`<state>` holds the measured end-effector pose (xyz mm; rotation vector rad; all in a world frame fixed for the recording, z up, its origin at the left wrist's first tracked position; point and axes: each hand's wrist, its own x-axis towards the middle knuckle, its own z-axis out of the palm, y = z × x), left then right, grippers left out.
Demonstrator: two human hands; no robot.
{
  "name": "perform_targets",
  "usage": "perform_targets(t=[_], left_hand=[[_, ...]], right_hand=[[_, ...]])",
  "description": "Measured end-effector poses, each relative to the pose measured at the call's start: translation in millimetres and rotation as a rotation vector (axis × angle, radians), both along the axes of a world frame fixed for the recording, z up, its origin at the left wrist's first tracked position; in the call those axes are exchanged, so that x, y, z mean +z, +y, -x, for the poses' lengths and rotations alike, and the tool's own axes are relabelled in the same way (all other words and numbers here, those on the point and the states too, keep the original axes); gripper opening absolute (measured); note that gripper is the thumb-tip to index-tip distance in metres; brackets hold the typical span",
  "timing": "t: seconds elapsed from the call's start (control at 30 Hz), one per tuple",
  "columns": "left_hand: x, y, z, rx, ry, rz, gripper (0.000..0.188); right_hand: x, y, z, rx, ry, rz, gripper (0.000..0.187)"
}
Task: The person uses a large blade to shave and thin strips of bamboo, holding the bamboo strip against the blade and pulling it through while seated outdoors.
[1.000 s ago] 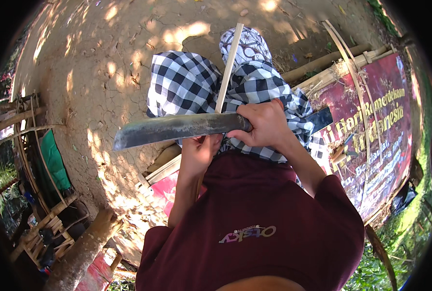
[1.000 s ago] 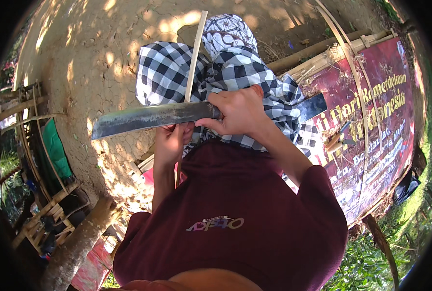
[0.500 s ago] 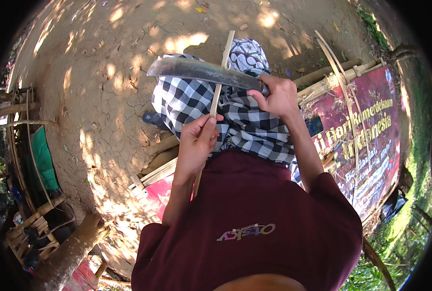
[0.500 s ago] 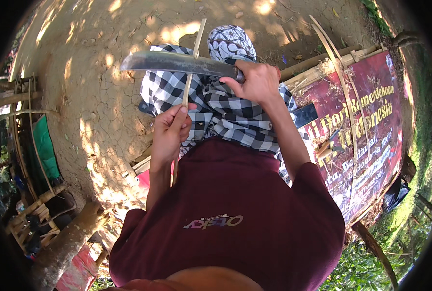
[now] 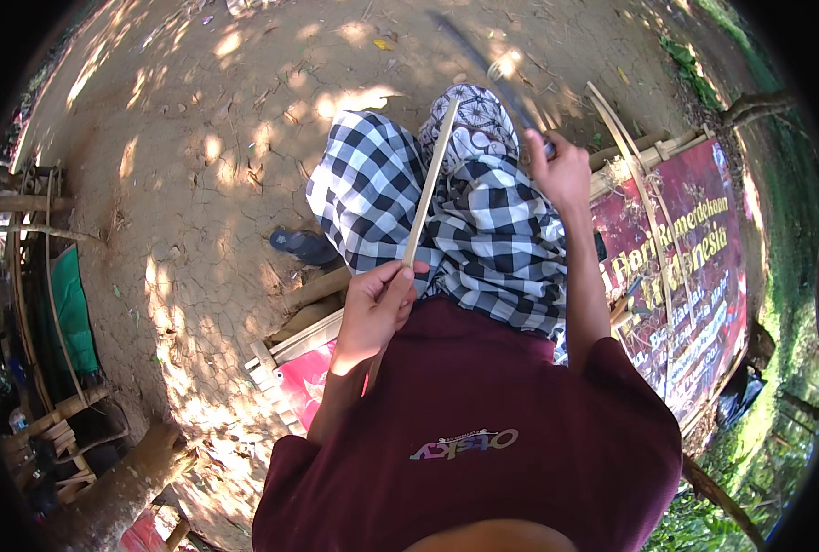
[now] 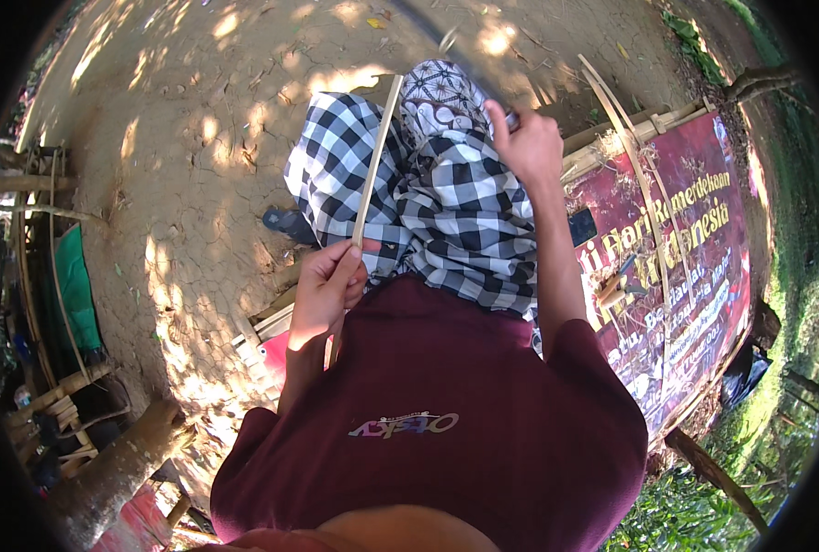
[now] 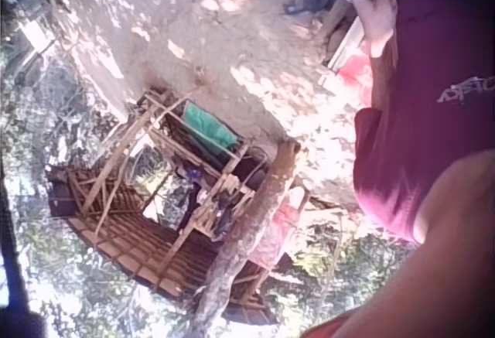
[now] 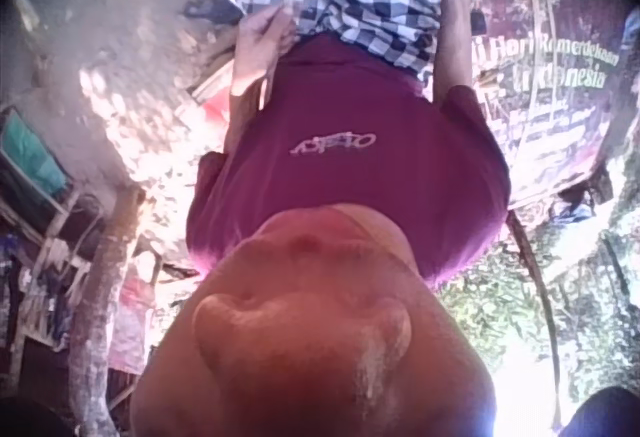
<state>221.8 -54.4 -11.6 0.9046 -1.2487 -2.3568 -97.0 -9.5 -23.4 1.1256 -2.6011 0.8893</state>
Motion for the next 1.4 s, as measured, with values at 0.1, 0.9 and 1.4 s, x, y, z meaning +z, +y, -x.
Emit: perform_targets(t=[0.1,0.9,1.4], left_hand=[[-11,4,-17,-0.024,0.004,0.025,0.023],[-47,-21,45,0.1,-0.085,-0.113,0.025],[-48,-33,112,0.002,-0.142,-0.098,0.025]], right_hand=[[-7,33,33,-0.159,-0.161,0.095,0.059],[-24,60,-19,0.21,-0.408,0.156,0.036],[-53,29,-37,0.553,-0.568,0.033,0.04]])
